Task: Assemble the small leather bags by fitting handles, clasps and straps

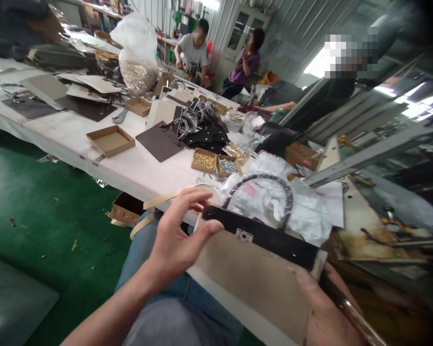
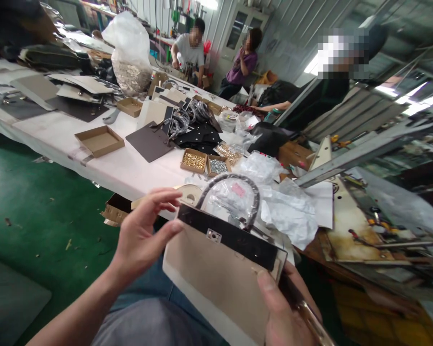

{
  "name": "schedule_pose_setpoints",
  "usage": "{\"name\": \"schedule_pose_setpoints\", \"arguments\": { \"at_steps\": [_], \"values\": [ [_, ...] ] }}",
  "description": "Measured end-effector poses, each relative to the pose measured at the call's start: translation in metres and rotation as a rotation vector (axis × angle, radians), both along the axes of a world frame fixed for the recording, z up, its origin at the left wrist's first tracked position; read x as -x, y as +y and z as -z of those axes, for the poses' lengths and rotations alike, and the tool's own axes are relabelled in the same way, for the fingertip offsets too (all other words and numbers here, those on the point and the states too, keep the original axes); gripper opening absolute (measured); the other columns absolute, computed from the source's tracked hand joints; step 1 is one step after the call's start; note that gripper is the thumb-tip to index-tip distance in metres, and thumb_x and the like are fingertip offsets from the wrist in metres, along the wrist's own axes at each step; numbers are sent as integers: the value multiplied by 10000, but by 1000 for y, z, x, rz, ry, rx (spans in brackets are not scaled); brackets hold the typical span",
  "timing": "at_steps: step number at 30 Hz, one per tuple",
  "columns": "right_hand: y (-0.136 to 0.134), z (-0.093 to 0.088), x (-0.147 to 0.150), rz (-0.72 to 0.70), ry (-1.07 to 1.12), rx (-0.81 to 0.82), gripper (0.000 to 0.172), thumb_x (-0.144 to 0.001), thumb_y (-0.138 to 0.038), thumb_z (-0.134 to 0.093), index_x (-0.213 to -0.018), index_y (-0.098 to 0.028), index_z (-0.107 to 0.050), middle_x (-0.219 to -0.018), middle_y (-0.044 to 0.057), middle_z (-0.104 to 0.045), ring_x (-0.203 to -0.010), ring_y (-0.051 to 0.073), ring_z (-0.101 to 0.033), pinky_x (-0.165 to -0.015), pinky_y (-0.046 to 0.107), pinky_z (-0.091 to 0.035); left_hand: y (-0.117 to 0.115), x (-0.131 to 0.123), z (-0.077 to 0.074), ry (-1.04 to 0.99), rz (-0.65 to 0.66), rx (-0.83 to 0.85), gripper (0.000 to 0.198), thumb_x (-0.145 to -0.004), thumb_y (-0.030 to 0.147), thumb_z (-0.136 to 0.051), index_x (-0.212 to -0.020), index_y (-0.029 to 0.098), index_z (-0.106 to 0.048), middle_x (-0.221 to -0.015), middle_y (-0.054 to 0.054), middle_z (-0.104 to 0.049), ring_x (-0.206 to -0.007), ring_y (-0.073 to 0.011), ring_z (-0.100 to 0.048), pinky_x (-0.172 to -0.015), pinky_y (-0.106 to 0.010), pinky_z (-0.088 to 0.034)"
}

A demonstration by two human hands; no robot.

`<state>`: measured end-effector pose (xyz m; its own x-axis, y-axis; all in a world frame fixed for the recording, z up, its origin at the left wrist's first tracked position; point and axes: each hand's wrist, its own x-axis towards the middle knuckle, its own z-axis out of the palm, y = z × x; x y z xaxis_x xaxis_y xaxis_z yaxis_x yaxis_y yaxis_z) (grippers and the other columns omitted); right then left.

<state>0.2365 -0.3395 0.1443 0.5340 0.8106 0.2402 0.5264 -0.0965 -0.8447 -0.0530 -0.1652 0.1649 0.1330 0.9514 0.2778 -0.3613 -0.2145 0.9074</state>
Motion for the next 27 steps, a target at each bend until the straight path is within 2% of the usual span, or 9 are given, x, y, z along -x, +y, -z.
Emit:
{"name": "schedule_pose_setpoints", "arguments": {
  "at_steps": [2,3,7,10,12,15,19,23,27],
  "values": [
    [12,2,5,32,215,-18,587,-1047,-533,-729,-1583,-297,-688,-1213,151,-872,-916,451,-867,-729,573,-705,20,16,16,32,-34,14,689,-902,436,-996,-1520,237,-764,-1553,-173,-705,-1451,-405,-643,-1271,-558,-522],
    [18,4,9,33,325,-26,532,-1054,-514,-728,-1544,-307,-711,-1209,144,-874,-920,439,-871,-745,578,-718,28,24,25,28,40,26,762,-909,496,-985,-1579,244,-723,-1604,-181,-675,-1499,-415,-613,-1279,-556,-511],
    [41,21,18,49,693,-35,565,-968,-459,-857,-1508,-347,-735,-1208,87,-883,-963,401,-879,-864,585,-741,37,42,57,-53,551,97,1002,-898,834,-844,-1675,235,-642,-1738,-206,-572,-1634,-473,-496,-1342,-602,-427],
    [51,43,20,49,854,36,601,-881,-455,-945,-1448,-339,-783,-1154,79,-894,-924,390,-876,-873,572,-736,25,46,72,-13,890,212,1147,-782,914,-879,-1645,188,-669,-1627,-222,-677,-1503,-509,-626,-1268,-584,-504],
    [56,57,19,34,886,106,564,-866,-459,-965,-1395,-340,-812,-1158,81,-895,-931,387,-873,-842,544,-733,17,49,79,56,1012,297,1175,-716,894,-941,-1602,162,-702,-1506,-216,-757,-1371,-501,-716,-1157,-533,-587],
    [64,76,14,34,828,154,516,-831,-483,-995,-1305,-331,-857,-1198,73,-892,-990,390,-868,-835,500,-728,13,53,88,162,960,345,1071,-736,808,-986,-1551,161,-735,-1440,-186,-793,-1296,-454,-755,-1068,-458,-626],
    [83,88,6,9,769,201,599,-800,-551,-1008,-1324,-301,-864,-1223,78,-888,-1111,421,-847,-918,503,-712,18,49,99,321,701,322,693,-925,679,-899,-1352,139,-820,-1297,-143,-835,-1170,-367,-777,-921,-353,-627],
    [120,86,-7,-36,732,291,689,-755,-576,-1039,-1351,-283,-856,-1134,78,-897,-1030,408,-852,-857,467,-692,30,40,106,357,497,343,575,-953,643,-882,-1123,96,-838,-1068,-129,-839,-951,-288,-766,-757,-286,-582],
    [177,78,-25,-211,686,328,644,-800,-584,-1011,-1341,-269,-858,-1157,80,-893,-1009,380,-842,-846,440,-670,50,31,109,275,484,384,580,-956,677,-864,-1086,120,-771,-864,-80,-775,-660,-174,-680,-555,-232,-492]
  ]
}}
